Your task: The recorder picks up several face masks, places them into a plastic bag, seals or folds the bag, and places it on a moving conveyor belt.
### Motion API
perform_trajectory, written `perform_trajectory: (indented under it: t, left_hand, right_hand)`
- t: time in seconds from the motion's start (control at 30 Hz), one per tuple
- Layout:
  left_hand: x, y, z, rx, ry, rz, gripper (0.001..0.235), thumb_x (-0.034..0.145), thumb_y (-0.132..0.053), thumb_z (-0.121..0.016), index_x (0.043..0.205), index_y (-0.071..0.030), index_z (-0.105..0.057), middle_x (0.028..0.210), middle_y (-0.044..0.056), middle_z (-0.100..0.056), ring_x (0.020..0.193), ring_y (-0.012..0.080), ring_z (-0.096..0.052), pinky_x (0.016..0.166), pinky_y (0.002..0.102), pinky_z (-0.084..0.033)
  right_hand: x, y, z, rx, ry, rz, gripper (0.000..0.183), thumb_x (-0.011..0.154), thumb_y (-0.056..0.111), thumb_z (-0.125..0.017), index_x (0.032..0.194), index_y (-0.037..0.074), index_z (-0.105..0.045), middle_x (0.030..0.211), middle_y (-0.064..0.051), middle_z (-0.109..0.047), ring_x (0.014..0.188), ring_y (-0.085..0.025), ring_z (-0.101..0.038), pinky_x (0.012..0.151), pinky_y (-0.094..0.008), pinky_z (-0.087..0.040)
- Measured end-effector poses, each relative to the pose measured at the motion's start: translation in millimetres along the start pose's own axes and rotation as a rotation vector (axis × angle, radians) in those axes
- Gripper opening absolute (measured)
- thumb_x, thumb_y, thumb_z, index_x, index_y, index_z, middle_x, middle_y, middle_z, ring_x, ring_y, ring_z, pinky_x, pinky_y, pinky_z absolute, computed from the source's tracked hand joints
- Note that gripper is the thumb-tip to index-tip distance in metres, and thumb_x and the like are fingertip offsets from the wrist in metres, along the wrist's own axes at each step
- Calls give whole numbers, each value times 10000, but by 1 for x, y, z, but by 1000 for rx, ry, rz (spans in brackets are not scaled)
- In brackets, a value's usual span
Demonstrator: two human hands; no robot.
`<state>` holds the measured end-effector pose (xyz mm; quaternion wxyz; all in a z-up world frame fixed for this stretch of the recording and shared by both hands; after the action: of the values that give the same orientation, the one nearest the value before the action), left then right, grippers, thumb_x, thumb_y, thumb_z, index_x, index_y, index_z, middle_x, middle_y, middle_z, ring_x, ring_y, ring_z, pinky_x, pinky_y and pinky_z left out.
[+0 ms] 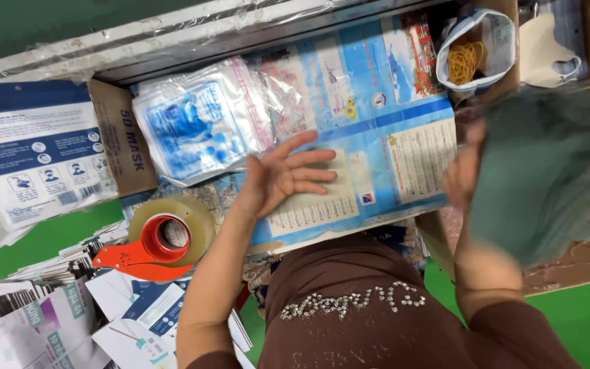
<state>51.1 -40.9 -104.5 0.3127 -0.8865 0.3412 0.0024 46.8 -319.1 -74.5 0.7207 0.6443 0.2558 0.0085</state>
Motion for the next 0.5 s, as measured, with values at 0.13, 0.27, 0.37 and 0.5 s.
perform_trajectory:
  t: [0.13,0.27,0.37,0.5]
  left_hand:
    - [0,33,22,-267,105,47,1037,770,-522,-845,1481,70,-376,1384,290,-613,1186,401,-679,985,525,-551]
    - [7,50,30,558,-29,67,759,865,-391,-830,1432,35,-560,1342,241,-670,1173,295,-676,1013,405,-553]
    - [4,44,23,983,-140,92,586,854,-317,-833,1328,-9,-680,1219,182,-744,1072,281,-720,941,378,-580]
    - [12,43,16,1439,-154,-347,547,837,-195,-794,1359,-95,-664,1158,69,-718,1040,271,-683,934,377,-528]
  right_hand:
    - [6,-10,-12,-26,-24,-18,697,769,164,-832,1400,-36,-611,1162,-218,-700,969,-290,-704,827,-425,-525]
    - [7,-12,-28,-127,-69,-38,626,763,143,-848,1316,-19,-603,1171,-172,-707,1046,-258,-708,901,-417,-555]
    - [8,-10,-36,-339,-115,5,670,710,148,-878,1299,-6,-599,1196,-164,-694,1118,-303,-655,965,-428,-523]
    - [35,-14,-48,-896,-177,466,723,609,108,-871,1263,-25,-592,1261,-208,-641,1259,-393,-525,1070,-485,-385]
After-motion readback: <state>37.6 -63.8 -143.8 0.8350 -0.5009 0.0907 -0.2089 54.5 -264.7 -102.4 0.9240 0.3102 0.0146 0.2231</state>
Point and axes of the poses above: each hand's wrist, its own x-axis towards the middle knuckle, its own z-axis out of the back of the hand, y = z × x, the point moved 3 cm from there along x, towards the middle knuckle
